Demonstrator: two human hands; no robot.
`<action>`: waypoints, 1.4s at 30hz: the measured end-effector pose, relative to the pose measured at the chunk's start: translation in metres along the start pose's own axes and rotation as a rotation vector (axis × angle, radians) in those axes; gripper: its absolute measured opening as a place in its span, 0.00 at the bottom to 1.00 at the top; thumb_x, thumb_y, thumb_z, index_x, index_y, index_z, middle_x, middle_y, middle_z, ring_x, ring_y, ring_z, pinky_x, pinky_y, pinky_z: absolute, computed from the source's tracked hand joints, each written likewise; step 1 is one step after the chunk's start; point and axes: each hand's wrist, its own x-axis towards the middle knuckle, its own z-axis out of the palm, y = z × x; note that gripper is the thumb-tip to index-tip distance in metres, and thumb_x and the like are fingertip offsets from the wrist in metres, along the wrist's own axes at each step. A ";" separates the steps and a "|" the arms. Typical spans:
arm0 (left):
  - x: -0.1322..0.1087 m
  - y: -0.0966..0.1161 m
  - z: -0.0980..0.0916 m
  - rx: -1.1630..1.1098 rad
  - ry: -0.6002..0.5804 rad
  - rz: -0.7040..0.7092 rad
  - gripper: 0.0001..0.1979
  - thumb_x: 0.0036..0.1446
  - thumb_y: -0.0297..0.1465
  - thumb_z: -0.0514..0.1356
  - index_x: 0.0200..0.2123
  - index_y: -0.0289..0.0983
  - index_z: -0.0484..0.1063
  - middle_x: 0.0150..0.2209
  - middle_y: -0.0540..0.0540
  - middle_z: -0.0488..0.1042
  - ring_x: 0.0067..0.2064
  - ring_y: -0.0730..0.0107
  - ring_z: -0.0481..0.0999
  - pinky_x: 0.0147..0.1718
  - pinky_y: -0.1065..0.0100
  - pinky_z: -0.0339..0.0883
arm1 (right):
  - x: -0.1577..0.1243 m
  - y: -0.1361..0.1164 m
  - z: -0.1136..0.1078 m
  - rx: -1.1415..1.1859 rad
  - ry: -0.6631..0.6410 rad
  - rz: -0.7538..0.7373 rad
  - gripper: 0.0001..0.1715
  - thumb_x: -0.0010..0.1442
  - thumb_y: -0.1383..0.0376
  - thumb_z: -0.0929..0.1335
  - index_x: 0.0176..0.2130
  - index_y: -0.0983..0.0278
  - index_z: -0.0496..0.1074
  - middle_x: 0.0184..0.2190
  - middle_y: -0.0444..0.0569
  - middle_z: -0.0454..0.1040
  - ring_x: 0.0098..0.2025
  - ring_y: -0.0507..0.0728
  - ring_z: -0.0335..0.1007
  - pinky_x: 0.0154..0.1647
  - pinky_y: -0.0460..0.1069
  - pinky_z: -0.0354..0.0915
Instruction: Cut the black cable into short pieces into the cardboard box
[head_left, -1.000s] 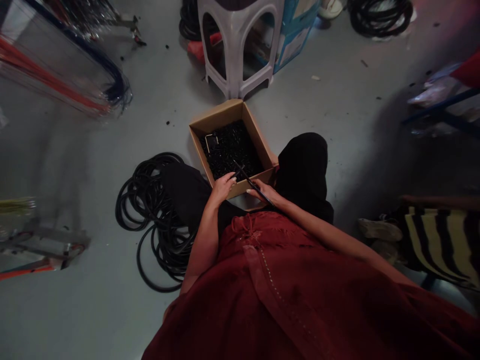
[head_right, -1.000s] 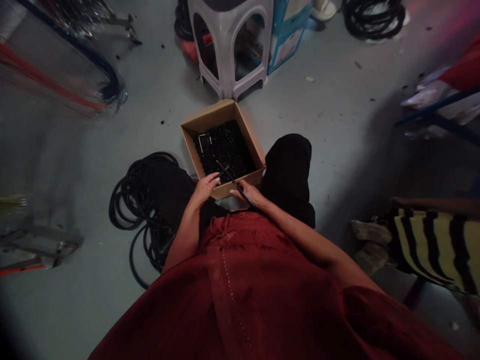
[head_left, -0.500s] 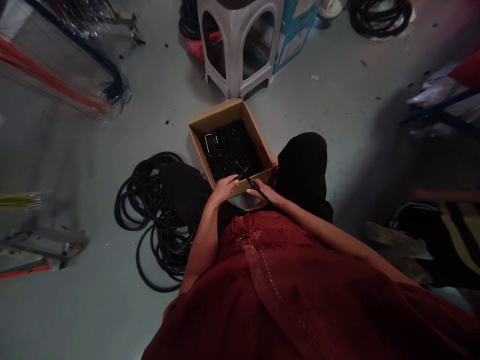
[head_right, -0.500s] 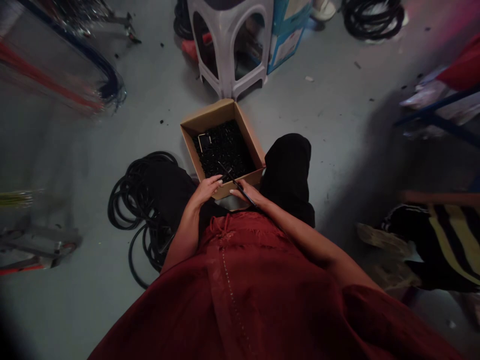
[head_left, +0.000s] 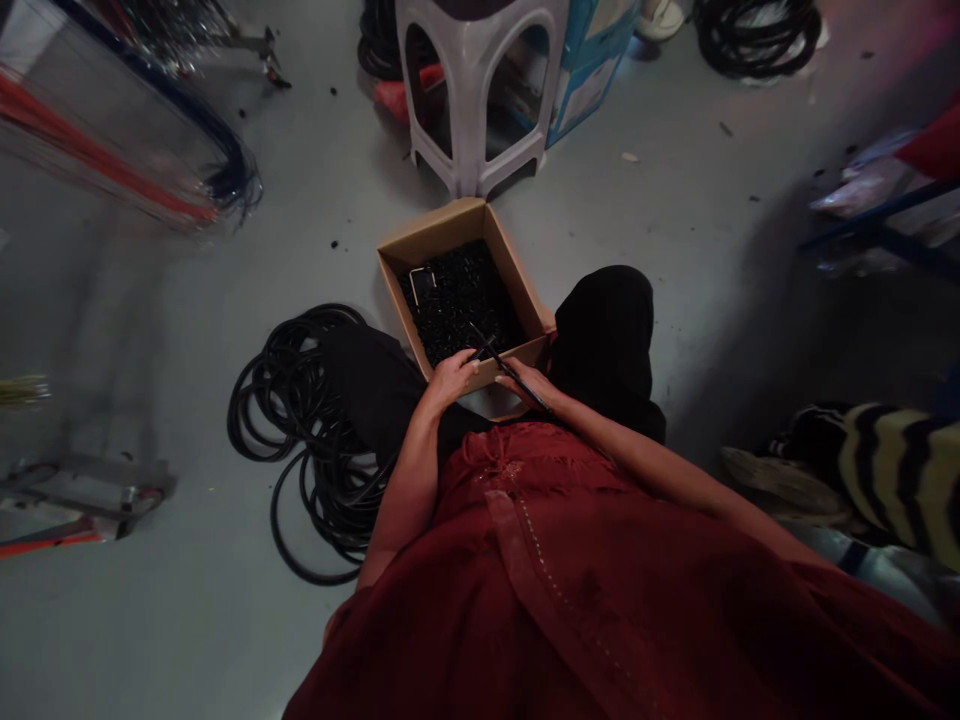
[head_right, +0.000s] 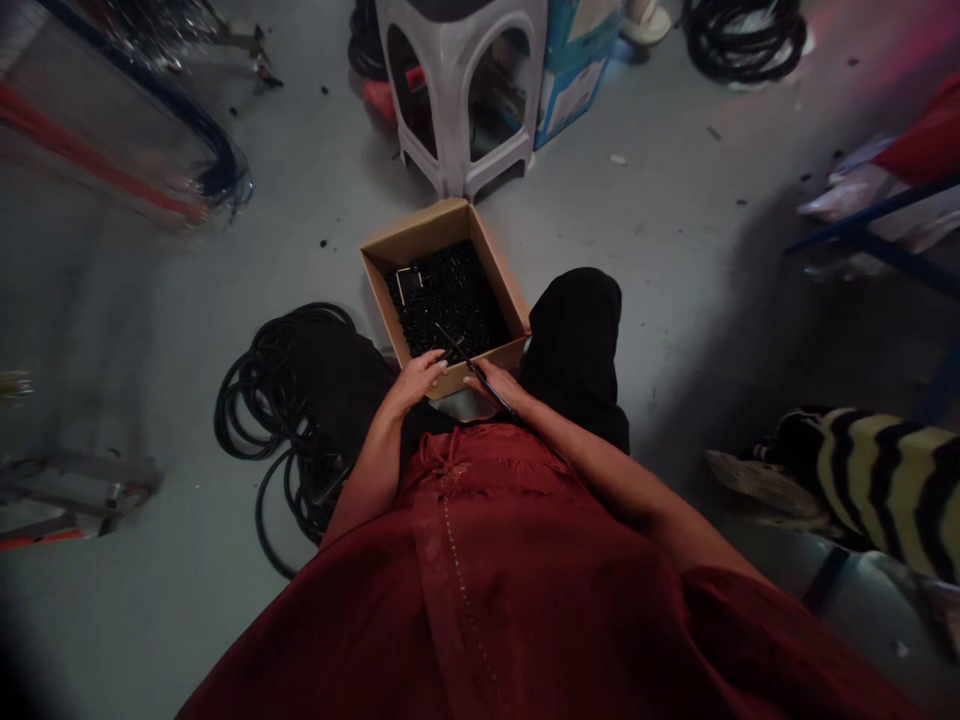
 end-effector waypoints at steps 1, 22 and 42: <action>0.001 -0.001 0.001 0.005 0.002 0.002 0.19 0.57 0.33 0.53 0.50 0.35 0.71 0.31 0.48 0.73 0.25 0.76 0.63 0.25 0.74 0.57 | 0.001 0.000 0.000 0.001 0.004 -0.010 0.24 0.60 0.57 0.64 0.54 0.62 0.64 0.47 0.53 0.73 0.48 0.62 0.69 0.47 0.54 0.63; 0.003 -0.008 0.004 -0.023 -0.002 0.022 0.16 0.60 0.36 0.51 0.43 0.34 0.72 0.26 0.50 0.70 0.22 0.77 0.63 0.22 0.75 0.56 | 0.005 0.005 0.003 -0.075 0.012 -0.030 0.21 0.58 0.62 0.63 0.52 0.60 0.65 0.45 0.50 0.74 0.45 0.60 0.69 0.45 0.51 0.62; 0.004 -0.007 0.005 0.015 0.011 0.013 0.16 0.60 0.35 0.51 0.44 0.33 0.72 0.27 0.49 0.70 0.24 0.77 0.64 0.24 0.75 0.56 | 0.006 0.007 0.003 -0.132 0.025 -0.055 0.20 0.58 0.63 0.62 0.50 0.64 0.65 0.43 0.52 0.74 0.44 0.60 0.68 0.43 0.50 0.61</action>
